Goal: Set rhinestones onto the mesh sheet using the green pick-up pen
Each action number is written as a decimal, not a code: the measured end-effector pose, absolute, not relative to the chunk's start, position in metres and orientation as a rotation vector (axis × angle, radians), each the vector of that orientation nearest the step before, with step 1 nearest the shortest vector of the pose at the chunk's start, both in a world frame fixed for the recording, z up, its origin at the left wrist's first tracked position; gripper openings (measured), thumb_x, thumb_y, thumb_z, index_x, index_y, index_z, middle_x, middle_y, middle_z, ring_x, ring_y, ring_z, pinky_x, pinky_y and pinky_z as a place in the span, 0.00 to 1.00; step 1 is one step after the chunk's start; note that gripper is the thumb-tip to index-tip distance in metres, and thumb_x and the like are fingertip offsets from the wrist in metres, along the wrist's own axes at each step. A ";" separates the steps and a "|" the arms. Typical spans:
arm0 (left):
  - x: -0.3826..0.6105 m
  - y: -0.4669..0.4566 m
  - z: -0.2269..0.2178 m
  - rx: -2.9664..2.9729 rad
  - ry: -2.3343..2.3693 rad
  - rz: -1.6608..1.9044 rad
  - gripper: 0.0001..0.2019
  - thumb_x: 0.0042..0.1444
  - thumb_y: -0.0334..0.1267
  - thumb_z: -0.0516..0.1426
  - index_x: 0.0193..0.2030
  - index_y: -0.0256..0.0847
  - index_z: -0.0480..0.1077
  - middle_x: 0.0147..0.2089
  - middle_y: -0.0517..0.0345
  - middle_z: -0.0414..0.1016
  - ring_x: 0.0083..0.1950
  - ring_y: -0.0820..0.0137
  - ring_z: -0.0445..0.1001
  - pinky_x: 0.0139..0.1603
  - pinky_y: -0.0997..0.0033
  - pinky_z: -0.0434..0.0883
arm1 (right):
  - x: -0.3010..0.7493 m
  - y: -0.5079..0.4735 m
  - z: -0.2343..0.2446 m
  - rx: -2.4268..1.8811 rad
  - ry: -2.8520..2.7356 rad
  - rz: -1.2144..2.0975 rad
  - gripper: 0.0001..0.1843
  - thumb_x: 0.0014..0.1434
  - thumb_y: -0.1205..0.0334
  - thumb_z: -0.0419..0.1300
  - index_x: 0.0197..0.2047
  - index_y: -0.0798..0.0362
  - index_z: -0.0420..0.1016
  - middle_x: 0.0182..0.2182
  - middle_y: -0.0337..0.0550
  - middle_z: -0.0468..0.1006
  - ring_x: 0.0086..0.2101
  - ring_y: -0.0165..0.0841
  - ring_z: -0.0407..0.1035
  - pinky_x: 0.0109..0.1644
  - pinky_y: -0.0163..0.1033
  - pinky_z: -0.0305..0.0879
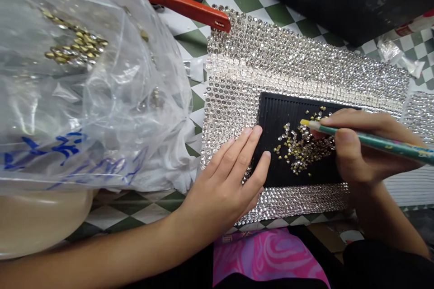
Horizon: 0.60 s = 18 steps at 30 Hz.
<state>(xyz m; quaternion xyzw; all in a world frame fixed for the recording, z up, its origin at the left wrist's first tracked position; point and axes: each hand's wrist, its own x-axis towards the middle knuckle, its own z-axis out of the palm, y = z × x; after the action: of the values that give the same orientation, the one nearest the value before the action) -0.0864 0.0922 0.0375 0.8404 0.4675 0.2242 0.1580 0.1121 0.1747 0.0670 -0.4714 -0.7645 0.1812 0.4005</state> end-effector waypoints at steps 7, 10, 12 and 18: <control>-0.087 0.091 0.036 2.402 1.326 0.630 0.19 0.58 0.36 0.52 0.55 0.30 0.61 0.63 0.33 0.52 0.65 0.53 0.52 0.61 0.55 0.57 | 0.083 0.221 0.075 -1.140 -2.072 0.620 0.07 0.55 0.66 0.55 0.36 0.54 0.74 0.30 0.37 0.76 0.30 0.27 0.72 0.32 0.36 0.71; -0.087 0.091 0.036 2.397 1.329 0.645 0.19 0.58 0.35 0.51 0.54 0.30 0.62 0.62 0.33 0.53 0.65 0.53 0.52 0.60 0.55 0.57 | 0.067 0.243 0.070 -1.027 -2.211 0.700 0.09 0.57 0.62 0.53 0.35 0.56 0.72 0.30 0.35 0.74 0.29 0.23 0.71 0.32 0.32 0.70; -0.086 0.091 0.036 2.391 1.328 0.655 0.18 0.58 0.35 0.51 0.54 0.30 0.62 0.62 0.33 0.53 0.65 0.54 0.52 0.61 0.55 0.57 | 0.058 0.251 0.066 -0.994 -2.241 0.720 0.11 0.58 0.59 0.52 0.33 0.56 0.71 0.29 0.34 0.73 0.28 0.21 0.69 0.30 0.30 0.67; -0.087 0.091 0.036 2.382 1.320 0.658 0.19 0.57 0.35 0.52 0.54 0.30 0.63 0.62 0.33 0.53 0.65 0.53 0.51 0.61 0.55 0.56 | 0.046 0.250 0.063 -0.990 -2.256 0.712 0.13 0.59 0.57 0.51 0.31 0.55 0.71 0.28 0.32 0.72 0.31 0.21 0.70 0.34 0.29 0.66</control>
<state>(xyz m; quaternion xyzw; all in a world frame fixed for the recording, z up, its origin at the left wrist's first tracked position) -0.0873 0.0907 0.0357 0.8381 0.4642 0.2313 0.1692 0.0456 0.2504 0.0626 -0.3699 -0.8434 0.2662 0.2845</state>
